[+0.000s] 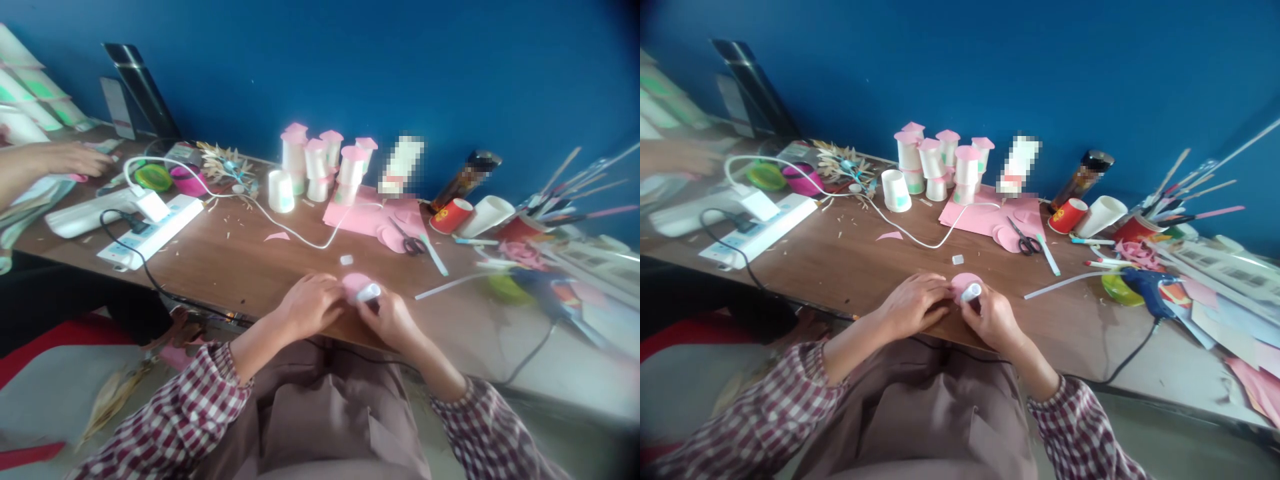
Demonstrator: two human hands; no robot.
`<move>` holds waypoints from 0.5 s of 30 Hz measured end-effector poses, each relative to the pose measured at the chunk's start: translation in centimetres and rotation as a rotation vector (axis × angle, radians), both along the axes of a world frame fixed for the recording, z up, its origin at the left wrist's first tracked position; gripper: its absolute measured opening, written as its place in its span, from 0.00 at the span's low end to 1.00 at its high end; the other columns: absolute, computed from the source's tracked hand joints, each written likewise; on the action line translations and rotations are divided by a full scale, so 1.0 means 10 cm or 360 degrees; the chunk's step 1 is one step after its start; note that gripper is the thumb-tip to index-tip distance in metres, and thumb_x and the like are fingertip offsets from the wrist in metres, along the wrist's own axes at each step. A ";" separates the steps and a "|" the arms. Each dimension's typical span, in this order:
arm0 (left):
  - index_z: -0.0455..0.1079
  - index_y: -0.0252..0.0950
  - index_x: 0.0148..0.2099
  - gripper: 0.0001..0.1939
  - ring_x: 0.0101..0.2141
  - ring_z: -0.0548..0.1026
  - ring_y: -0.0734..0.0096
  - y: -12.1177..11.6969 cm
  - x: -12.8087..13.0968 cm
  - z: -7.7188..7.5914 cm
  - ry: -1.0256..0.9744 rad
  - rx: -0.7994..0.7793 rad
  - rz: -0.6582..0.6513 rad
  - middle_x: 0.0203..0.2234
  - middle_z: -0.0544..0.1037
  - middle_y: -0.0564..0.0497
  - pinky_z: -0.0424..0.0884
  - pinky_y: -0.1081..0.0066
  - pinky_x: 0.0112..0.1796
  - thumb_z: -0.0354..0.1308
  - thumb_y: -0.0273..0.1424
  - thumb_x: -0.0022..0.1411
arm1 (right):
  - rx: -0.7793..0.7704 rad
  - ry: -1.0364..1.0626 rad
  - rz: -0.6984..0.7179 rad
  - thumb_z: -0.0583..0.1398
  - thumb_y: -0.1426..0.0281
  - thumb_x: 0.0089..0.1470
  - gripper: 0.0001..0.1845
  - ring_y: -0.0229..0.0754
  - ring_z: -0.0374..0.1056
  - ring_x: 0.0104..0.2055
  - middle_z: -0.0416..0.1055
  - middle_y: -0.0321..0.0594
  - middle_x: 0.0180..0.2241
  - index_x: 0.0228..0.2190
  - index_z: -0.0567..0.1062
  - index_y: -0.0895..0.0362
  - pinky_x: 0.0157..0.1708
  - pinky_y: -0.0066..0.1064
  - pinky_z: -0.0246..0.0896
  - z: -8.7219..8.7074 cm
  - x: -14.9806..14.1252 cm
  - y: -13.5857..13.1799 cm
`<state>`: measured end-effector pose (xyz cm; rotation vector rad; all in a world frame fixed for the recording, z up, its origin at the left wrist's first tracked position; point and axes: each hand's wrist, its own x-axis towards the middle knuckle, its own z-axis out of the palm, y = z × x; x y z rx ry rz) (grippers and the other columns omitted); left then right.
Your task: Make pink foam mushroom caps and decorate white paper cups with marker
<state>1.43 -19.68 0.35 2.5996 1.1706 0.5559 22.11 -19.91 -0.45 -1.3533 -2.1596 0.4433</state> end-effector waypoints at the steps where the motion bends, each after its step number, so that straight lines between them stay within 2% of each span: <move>1: 0.69 0.40 0.46 0.12 0.49 0.68 0.62 0.00 0.00 0.00 -0.0001 -0.0001 -0.0002 0.45 0.75 0.49 0.61 0.62 0.49 0.52 0.34 0.61 | 0.0012 -0.0023 0.0015 0.57 0.67 0.50 0.07 0.42 0.68 0.28 0.72 0.41 0.28 0.31 0.71 0.58 0.30 0.30 0.63 0.00 0.00 0.00; 4: 0.69 0.40 0.46 0.12 0.50 0.67 0.62 0.00 0.00 0.00 0.0001 -0.0004 -0.0004 0.45 0.75 0.49 0.61 0.61 0.49 0.52 0.35 0.61 | -0.0116 0.0099 0.0025 0.57 0.68 0.50 0.06 0.41 0.68 0.27 0.71 0.39 0.25 0.28 0.71 0.58 0.29 0.30 0.63 0.03 0.03 0.00; 8: 0.69 0.41 0.47 0.13 0.50 0.67 0.62 0.01 -0.01 -0.02 -0.0055 -0.0035 -0.0009 0.46 0.75 0.49 0.60 0.60 0.51 0.52 0.36 0.61 | -0.0271 0.0696 -0.0063 0.57 0.64 0.53 0.10 0.39 0.69 0.27 0.72 0.39 0.27 0.32 0.71 0.57 0.29 0.29 0.64 0.11 0.18 0.04; 11: 0.67 0.41 0.50 0.16 0.51 0.66 0.61 0.00 -0.02 -0.02 -0.0071 -0.0065 0.0002 0.47 0.74 0.48 0.60 0.59 0.52 0.53 0.36 0.61 | -0.0296 0.0921 -0.0240 0.62 0.63 0.49 0.13 0.38 0.69 0.25 0.73 0.37 0.26 0.36 0.72 0.57 0.27 0.30 0.65 0.13 0.35 0.10; 15: 0.67 0.38 0.49 0.18 0.48 0.68 0.59 0.01 0.00 0.03 -0.0017 -0.0075 0.0058 0.45 0.74 0.45 0.63 0.60 0.49 0.56 0.38 0.58 | -0.0274 0.1133 -0.0506 0.63 0.61 0.45 0.19 0.41 0.72 0.29 0.74 0.40 0.28 0.38 0.71 0.57 0.27 0.31 0.66 0.11 0.63 0.26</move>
